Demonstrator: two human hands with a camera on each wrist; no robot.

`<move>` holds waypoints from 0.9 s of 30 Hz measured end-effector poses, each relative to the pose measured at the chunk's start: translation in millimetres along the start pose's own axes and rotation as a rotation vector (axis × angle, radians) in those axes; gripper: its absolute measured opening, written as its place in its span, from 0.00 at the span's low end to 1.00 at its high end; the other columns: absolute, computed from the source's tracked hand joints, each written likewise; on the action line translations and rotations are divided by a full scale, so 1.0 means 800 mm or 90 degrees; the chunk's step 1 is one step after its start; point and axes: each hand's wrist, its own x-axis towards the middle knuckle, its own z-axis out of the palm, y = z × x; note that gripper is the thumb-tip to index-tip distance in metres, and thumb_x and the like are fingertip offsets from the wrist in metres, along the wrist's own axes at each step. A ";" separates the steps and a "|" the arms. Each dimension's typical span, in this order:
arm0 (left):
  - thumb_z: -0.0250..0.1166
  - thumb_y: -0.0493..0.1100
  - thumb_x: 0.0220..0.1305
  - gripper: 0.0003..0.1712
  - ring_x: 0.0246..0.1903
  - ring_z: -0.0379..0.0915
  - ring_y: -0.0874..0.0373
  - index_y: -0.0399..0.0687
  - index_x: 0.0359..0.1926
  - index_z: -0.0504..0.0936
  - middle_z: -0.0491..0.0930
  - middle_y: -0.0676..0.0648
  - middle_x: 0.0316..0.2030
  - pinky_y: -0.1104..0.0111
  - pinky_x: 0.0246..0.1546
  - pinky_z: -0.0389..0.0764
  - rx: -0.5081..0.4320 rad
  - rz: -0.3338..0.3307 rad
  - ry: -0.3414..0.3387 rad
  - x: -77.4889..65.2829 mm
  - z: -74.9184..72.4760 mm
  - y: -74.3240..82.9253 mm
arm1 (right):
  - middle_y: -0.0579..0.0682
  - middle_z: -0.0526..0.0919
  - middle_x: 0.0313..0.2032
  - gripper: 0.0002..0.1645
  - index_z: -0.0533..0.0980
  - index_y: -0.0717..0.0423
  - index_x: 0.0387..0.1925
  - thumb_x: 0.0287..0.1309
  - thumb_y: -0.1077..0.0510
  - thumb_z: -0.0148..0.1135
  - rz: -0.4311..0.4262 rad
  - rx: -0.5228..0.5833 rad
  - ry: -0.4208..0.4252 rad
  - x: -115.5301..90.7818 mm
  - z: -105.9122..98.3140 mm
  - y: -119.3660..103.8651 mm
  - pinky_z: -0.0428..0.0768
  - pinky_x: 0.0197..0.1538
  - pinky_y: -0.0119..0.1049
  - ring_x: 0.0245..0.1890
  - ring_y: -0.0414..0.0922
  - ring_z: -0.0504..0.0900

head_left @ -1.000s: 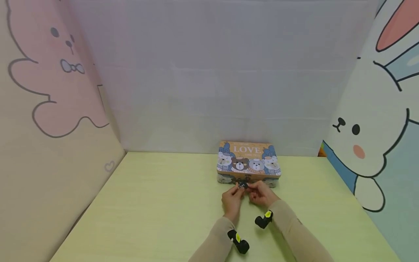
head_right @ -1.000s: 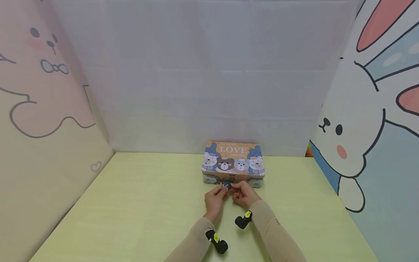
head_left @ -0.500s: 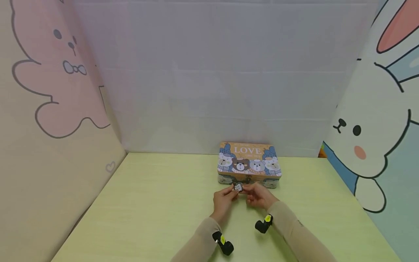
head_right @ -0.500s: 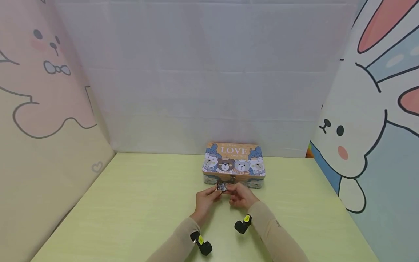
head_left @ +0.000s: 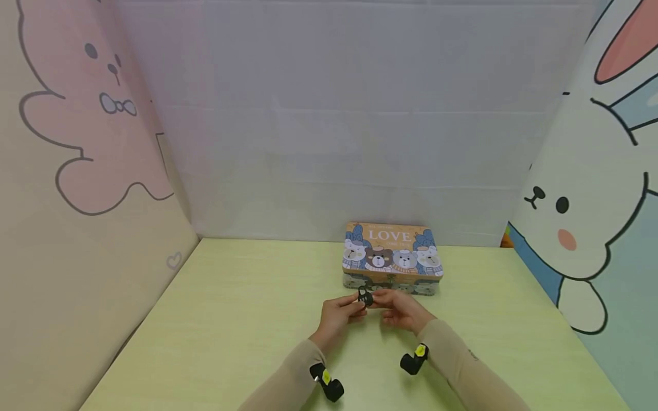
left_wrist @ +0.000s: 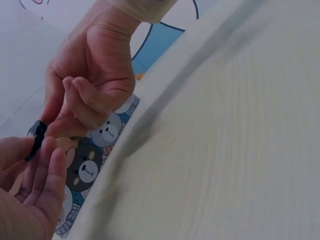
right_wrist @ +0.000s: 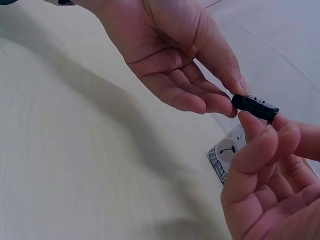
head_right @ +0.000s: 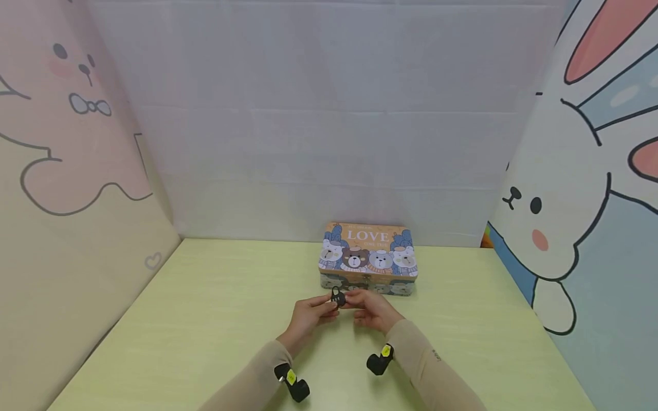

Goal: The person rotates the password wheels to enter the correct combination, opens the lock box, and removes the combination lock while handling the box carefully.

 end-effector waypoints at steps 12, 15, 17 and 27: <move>0.66 0.32 0.65 0.21 0.33 0.86 0.53 0.28 0.58 0.78 0.84 0.34 0.44 0.60 0.35 0.88 0.002 -0.052 -0.028 -0.020 -0.029 0.025 | 0.48 0.87 0.37 0.17 0.74 0.63 0.56 0.70 0.60 0.58 -0.034 -0.084 -0.031 -0.020 0.027 -0.004 0.78 0.27 0.31 0.22 0.38 0.74; 0.67 0.33 0.65 0.21 0.33 0.86 0.53 0.28 0.58 0.78 0.85 0.35 0.43 0.60 0.35 0.88 0.009 -0.045 -0.045 -0.026 -0.037 0.028 | 0.48 0.87 0.37 0.14 0.77 0.61 0.53 0.69 0.59 0.59 -0.042 -0.099 -0.045 -0.025 0.033 -0.003 0.79 0.27 0.31 0.22 0.38 0.75; 0.67 0.33 0.65 0.22 0.33 0.86 0.54 0.27 0.58 0.78 0.85 0.35 0.42 0.60 0.36 0.88 0.016 -0.041 -0.056 -0.031 -0.042 0.030 | 0.48 0.87 0.37 0.13 0.78 0.60 0.51 0.69 0.59 0.60 -0.049 -0.108 -0.056 -0.028 0.037 -0.002 0.79 0.27 0.31 0.22 0.37 0.75; 0.64 0.29 0.66 0.21 0.31 0.86 0.55 0.24 0.59 0.75 0.84 0.32 0.42 0.61 0.35 0.88 0.053 -0.051 -0.068 -0.044 -0.060 0.038 | 0.51 0.88 0.36 0.11 0.80 0.62 0.47 0.66 0.61 0.62 -0.070 -0.146 -0.070 -0.032 0.051 0.008 0.82 0.24 0.31 0.19 0.36 0.74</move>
